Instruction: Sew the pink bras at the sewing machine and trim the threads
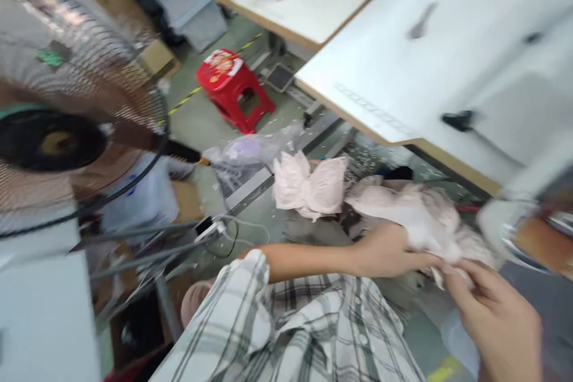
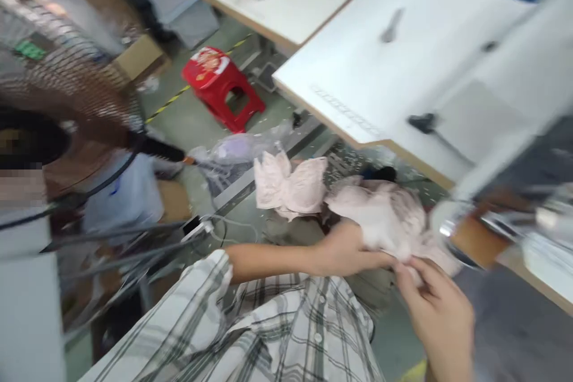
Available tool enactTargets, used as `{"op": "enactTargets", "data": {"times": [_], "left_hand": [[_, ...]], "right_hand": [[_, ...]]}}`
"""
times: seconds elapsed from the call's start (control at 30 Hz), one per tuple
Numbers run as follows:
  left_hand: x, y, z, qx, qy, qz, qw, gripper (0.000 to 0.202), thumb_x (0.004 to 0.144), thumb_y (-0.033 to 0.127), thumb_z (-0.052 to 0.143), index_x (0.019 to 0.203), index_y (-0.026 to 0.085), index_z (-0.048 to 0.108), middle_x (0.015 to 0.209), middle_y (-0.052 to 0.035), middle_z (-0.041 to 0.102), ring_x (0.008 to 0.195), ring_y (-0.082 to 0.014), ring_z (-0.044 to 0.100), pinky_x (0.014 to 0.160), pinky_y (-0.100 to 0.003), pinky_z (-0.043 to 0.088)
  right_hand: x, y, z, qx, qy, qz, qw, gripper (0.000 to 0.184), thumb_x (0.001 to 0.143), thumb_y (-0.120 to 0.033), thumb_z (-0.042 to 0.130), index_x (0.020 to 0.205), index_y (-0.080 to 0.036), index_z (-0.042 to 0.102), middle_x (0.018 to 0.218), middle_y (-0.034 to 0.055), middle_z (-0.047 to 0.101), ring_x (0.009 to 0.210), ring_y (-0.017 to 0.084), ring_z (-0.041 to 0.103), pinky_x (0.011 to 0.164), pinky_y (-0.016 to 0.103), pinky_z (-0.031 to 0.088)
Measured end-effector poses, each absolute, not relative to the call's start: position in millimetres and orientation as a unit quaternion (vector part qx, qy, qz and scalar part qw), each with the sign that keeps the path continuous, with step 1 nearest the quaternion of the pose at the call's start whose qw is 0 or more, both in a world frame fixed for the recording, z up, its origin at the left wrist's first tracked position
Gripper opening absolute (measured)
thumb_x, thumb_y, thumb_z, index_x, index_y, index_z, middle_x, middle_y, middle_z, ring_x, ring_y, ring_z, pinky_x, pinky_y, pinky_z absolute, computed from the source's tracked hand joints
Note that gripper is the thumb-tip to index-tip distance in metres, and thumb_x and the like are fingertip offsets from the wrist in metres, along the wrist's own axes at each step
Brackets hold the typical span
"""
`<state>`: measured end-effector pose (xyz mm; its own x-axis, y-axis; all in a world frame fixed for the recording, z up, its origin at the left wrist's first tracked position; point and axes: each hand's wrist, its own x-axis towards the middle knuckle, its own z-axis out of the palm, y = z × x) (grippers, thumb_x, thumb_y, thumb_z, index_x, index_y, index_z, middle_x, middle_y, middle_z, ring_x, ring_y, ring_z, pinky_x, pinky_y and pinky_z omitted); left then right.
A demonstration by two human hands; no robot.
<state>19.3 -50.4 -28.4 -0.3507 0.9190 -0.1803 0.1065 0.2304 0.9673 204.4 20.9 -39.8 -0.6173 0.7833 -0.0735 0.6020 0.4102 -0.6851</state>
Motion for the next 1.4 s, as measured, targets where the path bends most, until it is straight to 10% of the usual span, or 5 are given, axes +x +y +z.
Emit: {"op": "enactTargets", "data": {"times": [0.17,0.57,0.93,1.4], "left_hand": [[8.4,-46.2,-15.0,0.446,0.567,0.485,0.494,0.023,0.088,0.026,0.053,0.095,0.013,0.07,0.097,-0.0086,0.075,0.086,-0.0201,0.065,0.081,-0.029,0.051],[4.3,-20.5,9.4,0.53,0.561,0.328,0.544,0.024,0.087,0.036,0.057,0.088,0.015,0.068,0.09,-0.0071,0.072,0.089,-0.0226,0.065,0.084,-0.033,0.05],[14.4,-19.5,17.1,0.559,0.571,0.312,0.514,0.022,0.089,0.032,0.056,0.094,0.015,0.069,0.092,-0.006,0.071,0.092,-0.0218,0.065,0.084,-0.031,0.05],[10.8,-8.6,16.1,0.476,0.597,0.283,0.58,0.025,0.079,0.04,0.068,0.079,0.015,0.07,0.073,-0.0038,0.068,0.072,-0.0171,0.058,0.067,-0.026,0.046]], "right_hand": [[176.3,31.2,-3.9,-0.472,-0.7,0.522,0.118,0.032,0.081,-0.05,0.055,0.085,-0.021,0.066,0.068,0.0042,0.068,0.059,0.019,0.062,0.058,0.031,0.049],[198.3,34.7,7.2,-0.412,-0.761,0.474,0.165,0.015,0.079,-0.016,0.052,0.089,-0.023,0.043,0.062,-0.0093,0.043,0.053,0.01,0.039,0.058,0.025,0.028],[200.9,41.5,11.7,-0.364,-0.747,0.53,0.168,0.013,0.08,-0.017,0.052,0.085,-0.023,0.041,0.07,-0.0062,0.048,0.063,0.012,0.044,0.061,0.025,0.032],[207.9,57.0,1.8,-0.362,-0.732,0.564,0.124,0.017,0.082,-0.031,0.064,0.089,-0.019,0.073,0.091,0.0034,0.072,0.086,0.019,0.064,0.077,0.029,0.044]]}}
